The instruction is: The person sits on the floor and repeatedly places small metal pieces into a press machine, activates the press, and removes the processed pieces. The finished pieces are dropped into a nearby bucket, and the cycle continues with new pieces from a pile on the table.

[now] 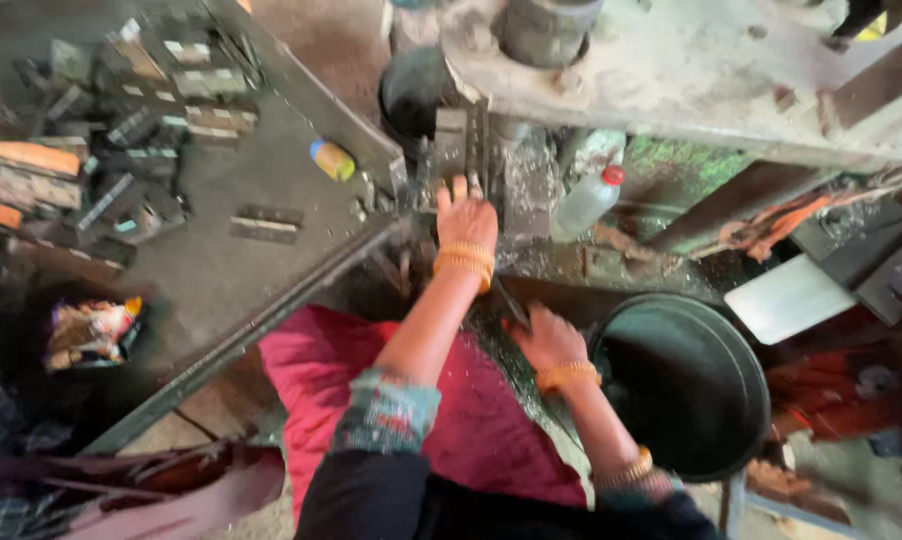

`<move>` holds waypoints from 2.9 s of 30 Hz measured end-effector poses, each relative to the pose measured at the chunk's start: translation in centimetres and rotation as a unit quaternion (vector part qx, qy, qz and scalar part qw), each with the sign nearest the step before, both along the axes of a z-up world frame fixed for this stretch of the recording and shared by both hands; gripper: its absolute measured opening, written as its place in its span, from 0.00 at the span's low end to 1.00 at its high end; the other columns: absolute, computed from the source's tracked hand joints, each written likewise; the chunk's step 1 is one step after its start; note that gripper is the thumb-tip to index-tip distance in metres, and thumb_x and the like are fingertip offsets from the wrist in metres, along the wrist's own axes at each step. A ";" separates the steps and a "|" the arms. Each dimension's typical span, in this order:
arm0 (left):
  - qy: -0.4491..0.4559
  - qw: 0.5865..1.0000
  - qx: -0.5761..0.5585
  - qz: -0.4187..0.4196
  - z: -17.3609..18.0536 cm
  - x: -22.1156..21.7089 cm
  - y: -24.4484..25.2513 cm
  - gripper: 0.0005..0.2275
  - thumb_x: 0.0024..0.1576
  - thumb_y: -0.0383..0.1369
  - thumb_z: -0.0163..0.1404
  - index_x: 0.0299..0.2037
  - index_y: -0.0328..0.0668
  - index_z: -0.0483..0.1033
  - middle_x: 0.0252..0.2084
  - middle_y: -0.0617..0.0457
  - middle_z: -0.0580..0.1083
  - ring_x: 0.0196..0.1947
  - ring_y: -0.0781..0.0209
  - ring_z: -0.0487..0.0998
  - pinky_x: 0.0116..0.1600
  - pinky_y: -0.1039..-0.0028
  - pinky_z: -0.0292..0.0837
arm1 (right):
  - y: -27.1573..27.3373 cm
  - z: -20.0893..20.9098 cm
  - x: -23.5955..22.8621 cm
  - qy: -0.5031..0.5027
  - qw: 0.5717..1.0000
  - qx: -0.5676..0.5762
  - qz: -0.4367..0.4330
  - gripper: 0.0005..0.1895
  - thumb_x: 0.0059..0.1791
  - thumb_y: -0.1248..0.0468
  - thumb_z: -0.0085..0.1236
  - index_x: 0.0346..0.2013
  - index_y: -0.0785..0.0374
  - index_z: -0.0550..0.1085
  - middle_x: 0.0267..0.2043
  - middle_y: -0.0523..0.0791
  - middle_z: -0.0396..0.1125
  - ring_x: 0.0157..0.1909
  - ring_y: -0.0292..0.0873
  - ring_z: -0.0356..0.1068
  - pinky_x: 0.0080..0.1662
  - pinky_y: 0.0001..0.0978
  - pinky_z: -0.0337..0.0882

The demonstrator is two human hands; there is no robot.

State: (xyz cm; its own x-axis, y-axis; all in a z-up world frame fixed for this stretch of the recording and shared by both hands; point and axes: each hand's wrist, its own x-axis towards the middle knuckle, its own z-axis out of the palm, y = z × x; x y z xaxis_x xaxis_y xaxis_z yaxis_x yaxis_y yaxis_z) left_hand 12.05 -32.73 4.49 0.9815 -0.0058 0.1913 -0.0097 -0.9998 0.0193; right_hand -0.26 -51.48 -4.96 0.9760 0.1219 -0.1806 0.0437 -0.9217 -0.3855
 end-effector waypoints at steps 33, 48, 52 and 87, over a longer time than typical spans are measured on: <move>0.079 0.996 -0.020 0.032 0.2 5.5 0.1 0.17 0.62 0.30 0.39 0.56 0.42 0.78 0.74 0.53 0.61 0.73 0.51 0.55 0.74 0.46 0.40 | 0.3 0.5 -2.4 -0.058 0.998 0.018 0.025 0.20 0.48 0.50 0.58 0.45 0.61 0.70 0.34 0.56 0.74 0.41 0.63 0.73 0.41 0.57 0.71; -0.327 0.904 -0.228 -0.150 1.0 -1.9 1.5 0.18 0.54 0.26 0.43 0.54 0.37 0.78 0.52 0.37 0.74 0.51 0.39 0.78 0.57 0.54 0.72 | 3.5 13.0 -0.2 -0.234 0.971 -0.035 -0.015 0.19 0.49 0.50 0.59 0.47 0.59 0.74 0.43 0.52 0.74 0.41 0.59 0.75 0.40 0.53 0.74; -0.142 0.987 -0.078 0.005 2.1 0.6 -2.3 0.10 0.58 0.28 0.47 0.42 0.36 0.82 0.56 0.38 0.74 0.49 0.43 0.78 0.52 0.57 0.73 | 3.1 12.2 -0.8 -0.203 0.978 -0.052 -0.015 0.15 0.47 0.53 0.59 0.45 0.56 0.74 0.43 0.49 0.74 0.41 0.58 0.76 0.42 0.52 0.74; -0.040 0.997 -0.054 -0.040 1.5 -1.3 1.3 0.15 0.57 0.29 0.43 0.50 0.42 0.81 0.68 0.49 0.67 0.70 0.50 0.61 0.74 0.44 0.33 | -0.9 -1.8 -1.8 -0.051 0.999 -0.006 0.016 0.16 0.49 0.53 0.54 0.46 0.58 0.68 0.31 0.56 0.73 0.37 0.64 0.73 0.37 0.60 0.71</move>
